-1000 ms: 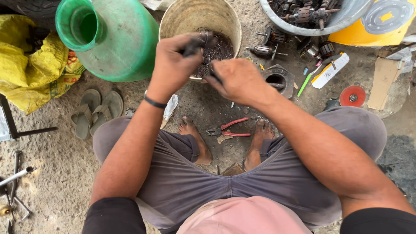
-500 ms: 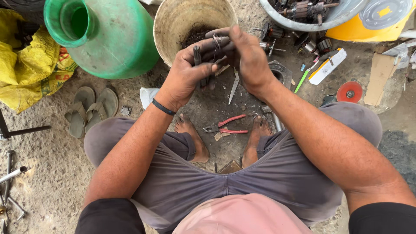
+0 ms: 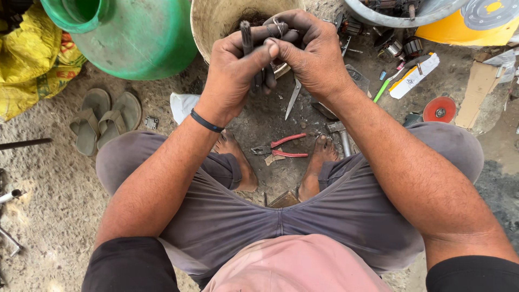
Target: The person sits on the ground and uses pliers and scissors to remove wire and small metal components from a cylindrical metal object. The removed wire pieces are dropped into a bucket, and the metal parts are placed into a larger container.
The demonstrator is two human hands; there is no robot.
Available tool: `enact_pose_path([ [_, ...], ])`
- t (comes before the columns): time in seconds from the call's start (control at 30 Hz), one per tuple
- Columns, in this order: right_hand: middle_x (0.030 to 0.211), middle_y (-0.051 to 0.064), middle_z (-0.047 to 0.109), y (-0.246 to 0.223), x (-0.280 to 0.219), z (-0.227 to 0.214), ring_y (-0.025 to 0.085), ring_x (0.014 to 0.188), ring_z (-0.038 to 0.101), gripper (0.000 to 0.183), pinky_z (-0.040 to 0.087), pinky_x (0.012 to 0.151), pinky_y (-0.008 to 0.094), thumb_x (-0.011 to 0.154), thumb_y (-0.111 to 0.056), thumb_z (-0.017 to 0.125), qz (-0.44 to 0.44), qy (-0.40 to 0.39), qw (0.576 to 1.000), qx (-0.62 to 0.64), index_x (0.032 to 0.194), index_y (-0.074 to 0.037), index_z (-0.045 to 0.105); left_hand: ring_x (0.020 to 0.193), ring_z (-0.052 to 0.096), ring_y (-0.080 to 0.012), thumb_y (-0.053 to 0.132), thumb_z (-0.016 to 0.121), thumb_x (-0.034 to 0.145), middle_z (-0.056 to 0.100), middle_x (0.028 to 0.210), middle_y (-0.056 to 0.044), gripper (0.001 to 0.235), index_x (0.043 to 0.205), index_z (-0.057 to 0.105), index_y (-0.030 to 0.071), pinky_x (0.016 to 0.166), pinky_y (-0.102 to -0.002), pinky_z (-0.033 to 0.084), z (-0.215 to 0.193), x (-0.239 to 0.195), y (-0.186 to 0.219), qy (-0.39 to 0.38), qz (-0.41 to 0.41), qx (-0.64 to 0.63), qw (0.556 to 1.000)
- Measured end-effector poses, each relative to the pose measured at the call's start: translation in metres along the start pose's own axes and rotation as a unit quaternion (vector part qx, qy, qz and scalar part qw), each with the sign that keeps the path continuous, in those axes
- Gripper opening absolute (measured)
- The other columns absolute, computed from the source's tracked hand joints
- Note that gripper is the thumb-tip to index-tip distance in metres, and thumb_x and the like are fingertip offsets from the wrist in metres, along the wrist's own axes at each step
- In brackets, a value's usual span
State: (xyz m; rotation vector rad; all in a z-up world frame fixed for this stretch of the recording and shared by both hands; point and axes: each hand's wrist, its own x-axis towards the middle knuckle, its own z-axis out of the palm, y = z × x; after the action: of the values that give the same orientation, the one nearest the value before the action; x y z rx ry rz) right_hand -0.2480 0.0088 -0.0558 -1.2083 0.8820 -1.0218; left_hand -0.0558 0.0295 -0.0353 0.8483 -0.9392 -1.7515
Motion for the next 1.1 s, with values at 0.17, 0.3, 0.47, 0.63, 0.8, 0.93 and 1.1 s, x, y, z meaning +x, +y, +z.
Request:
enact_pose_path([
  [0.17,0.111,0.002,0.071,0.003,-0.003,0.002,0.009,0.101,0.069,0.031,0.064,0.088,0.027,0.104,-0.014,0.078,-0.027,-0.036,0.999,-0.020,0.129,-0.001,0.065,0.063,0.067,-0.0143,0.017,0.073,0.099,0.078,0.107,-0.010,0.031,0.125,0.071,-0.001,0.052,-0.028,0.055,-0.004,-0.003,-0.005,0.039,-0.026,-0.026,0.999],
  [0.3,0.105,0.003,0.071,0.004,-0.003,0.000,0.010,0.094,0.069,0.035,0.062,0.081,0.028,0.099,-0.019,0.079,0.005,-0.081,0.995,-0.053,0.126,0.000,0.067,0.065,0.065,-0.0118,0.017,0.079,0.101,0.074,0.096,-0.012,0.032,0.127,0.074,-0.002,0.053,-0.025,0.052,-0.012,-0.001,-0.001,-0.026,-0.037,0.106,0.993],
  [0.47,0.099,0.005,0.074,0.005,0.005,0.002,0.015,0.087,0.074,0.025,0.066,0.077,0.031,0.105,-0.020,0.074,-0.006,0.043,0.998,0.035,0.117,0.000,0.066,0.066,0.071,-0.0142,0.019,0.079,0.096,0.072,0.094,-0.009,0.036,0.127,0.071,0.003,0.053,-0.027,0.057,-0.015,0.003,-0.002,0.019,-0.019,-0.012,1.000],
  [0.63,0.077,0.003,0.062,-0.002,0.008,-0.041,0.012,0.063,0.062,0.037,0.051,0.057,0.028,0.119,-0.024,0.062,-0.081,0.149,0.984,-0.051,0.090,-0.001,0.059,0.079,0.072,-0.0168,0.034,0.076,0.100,0.074,0.106,-0.013,0.045,0.122,0.064,-0.003,0.061,-0.030,0.057,-0.032,0.003,0.004,0.062,0.033,-0.047,0.996],
  [0.8,0.072,0.000,0.054,-0.009,0.006,-0.057,0.010,0.052,0.051,0.038,0.037,0.046,0.027,0.121,-0.026,0.055,-0.225,0.162,0.954,-0.114,0.090,-0.003,0.055,0.086,0.071,-0.0197,0.055,0.058,0.098,0.072,0.100,-0.015,0.069,0.130,0.062,-0.005,0.066,-0.034,0.058,-0.037,0.002,0.012,0.000,0.001,-0.138,0.990],
  [0.93,0.093,0.009,0.064,-0.005,0.014,-0.032,0.022,0.075,0.060,0.018,0.048,0.064,0.035,0.123,-0.015,0.054,-0.259,0.129,0.927,-0.240,0.113,-0.001,0.059,0.100,0.068,-0.0210,0.033,0.070,0.092,0.067,0.115,-0.015,0.065,0.143,0.053,-0.005,0.082,-0.036,0.059,-0.033,0.000,0.015,-0.073,0.015,-0.111,0.991],
  [1.1,0.102,0.020,0.068,-0.002,0.029,-0.017,0.037,0.096,0.070,0.059,0.056,0.087,0.044,0.098,-0.017,0.074,-0.088,-0.032,0.868,-0.488,0.145,0.004,0.044,0.107,0.068,-0.0192,0.006,0.062,0.089,0.064,0.124,-0.012,0.067,0.154,0.047,-0.003,0.096,-0.035,0.060,-0.025,-0.001,0.015,-0.106,0.050,-0.039,0.992],
])
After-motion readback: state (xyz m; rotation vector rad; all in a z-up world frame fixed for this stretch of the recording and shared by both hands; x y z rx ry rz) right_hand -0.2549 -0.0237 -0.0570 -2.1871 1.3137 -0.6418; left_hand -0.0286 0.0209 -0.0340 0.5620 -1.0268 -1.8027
